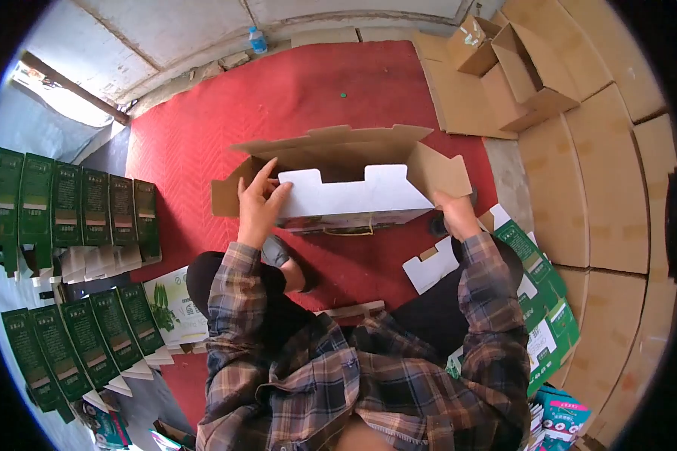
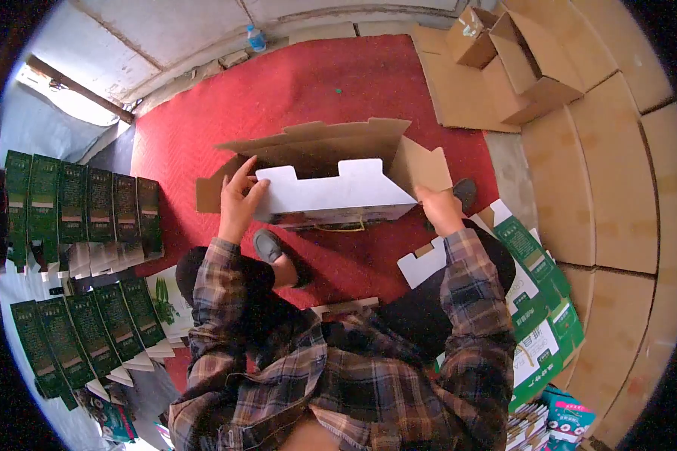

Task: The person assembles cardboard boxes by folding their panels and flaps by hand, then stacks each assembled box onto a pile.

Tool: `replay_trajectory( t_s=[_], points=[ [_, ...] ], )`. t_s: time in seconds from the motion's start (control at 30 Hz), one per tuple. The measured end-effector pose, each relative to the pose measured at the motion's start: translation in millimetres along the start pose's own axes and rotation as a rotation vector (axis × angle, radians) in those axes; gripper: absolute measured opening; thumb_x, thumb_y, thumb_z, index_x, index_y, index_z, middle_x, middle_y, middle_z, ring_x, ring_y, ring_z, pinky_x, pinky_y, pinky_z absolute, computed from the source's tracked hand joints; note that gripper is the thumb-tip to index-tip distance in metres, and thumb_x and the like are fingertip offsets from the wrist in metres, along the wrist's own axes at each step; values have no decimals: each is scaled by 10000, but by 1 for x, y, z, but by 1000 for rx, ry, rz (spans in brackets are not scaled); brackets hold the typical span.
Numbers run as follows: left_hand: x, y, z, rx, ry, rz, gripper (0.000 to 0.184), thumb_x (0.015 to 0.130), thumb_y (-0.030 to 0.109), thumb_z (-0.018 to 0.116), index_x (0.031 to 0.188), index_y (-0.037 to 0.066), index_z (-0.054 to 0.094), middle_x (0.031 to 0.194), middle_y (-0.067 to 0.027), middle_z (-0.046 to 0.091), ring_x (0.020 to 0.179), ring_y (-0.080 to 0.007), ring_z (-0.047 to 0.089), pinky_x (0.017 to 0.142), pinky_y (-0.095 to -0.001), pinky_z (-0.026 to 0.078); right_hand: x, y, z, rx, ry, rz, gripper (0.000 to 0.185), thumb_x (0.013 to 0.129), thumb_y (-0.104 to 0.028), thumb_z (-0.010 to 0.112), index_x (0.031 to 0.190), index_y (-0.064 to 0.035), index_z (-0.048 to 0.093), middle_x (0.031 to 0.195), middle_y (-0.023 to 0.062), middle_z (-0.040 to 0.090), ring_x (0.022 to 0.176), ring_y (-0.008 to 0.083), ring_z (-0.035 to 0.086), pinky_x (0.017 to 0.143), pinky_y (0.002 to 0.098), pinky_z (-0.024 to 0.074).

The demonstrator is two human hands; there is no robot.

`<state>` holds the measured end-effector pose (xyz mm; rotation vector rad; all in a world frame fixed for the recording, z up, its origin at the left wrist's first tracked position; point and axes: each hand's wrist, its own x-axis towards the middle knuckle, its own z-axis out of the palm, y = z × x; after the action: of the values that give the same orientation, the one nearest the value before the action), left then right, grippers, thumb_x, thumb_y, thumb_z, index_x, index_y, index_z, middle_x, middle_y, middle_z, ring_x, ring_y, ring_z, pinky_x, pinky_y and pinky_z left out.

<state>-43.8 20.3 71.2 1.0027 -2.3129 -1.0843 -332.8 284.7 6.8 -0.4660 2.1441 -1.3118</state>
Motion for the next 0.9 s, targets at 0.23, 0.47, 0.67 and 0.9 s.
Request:
replay_trajectory(
  t_s=[0.23, 0.47, 0.67, 0.9],
  points=[
    [3, -2, 3, -592, -52, -142, 770, 773, 182, 726, 1392, 10, 301, 744, -41, 557, 750, -124, 591, 600, -232, 470, -2, 1, -1, 225, -25, -29, 365, 847, -175, 560, 1148, 31, 541, 1064, 68, 598, 968, 175, 542, 828, 302, 427],
    [4, 6, -17, 141, 223, 353, 1384, 351, 413, 874, 1444, 41, 111, 1438, -220, 185, 1310, -400, 209, 1090, -474, 223, 10, 20, -5, 250, -122, -27, 359, 852, -54, 539, 1201, 10, 488, 1143, 92, 578, 1037, 228, 574, 841, 372, 477],
    [11, -8, -23, 138, 193, 278, 1361, 361, 485, 846, 1441, 45, 145, 1399, -208, 284, 1305, -382, 245, 1070, -478, 248, 8, 22, -6, 288, -129, -3, 375, 868, -53, 512, 1237, -1, 465, 1175, 99, 560, 1041, 221, 570, 866, 382, 467],
    [-7, -19, -34, 80, -342, 171, 944, 498, 469, 791, 1300, 78, 482, 1070, -96, 625, 1181, -269, 480, 1097, -465, 190, -4, -3, -2, 338, -96, 109, 389, 877, -85, 533, 1253, -24, 456, 1187, 75, 553, 1046, 197, 561, 850, 372, 465]
  ],
)
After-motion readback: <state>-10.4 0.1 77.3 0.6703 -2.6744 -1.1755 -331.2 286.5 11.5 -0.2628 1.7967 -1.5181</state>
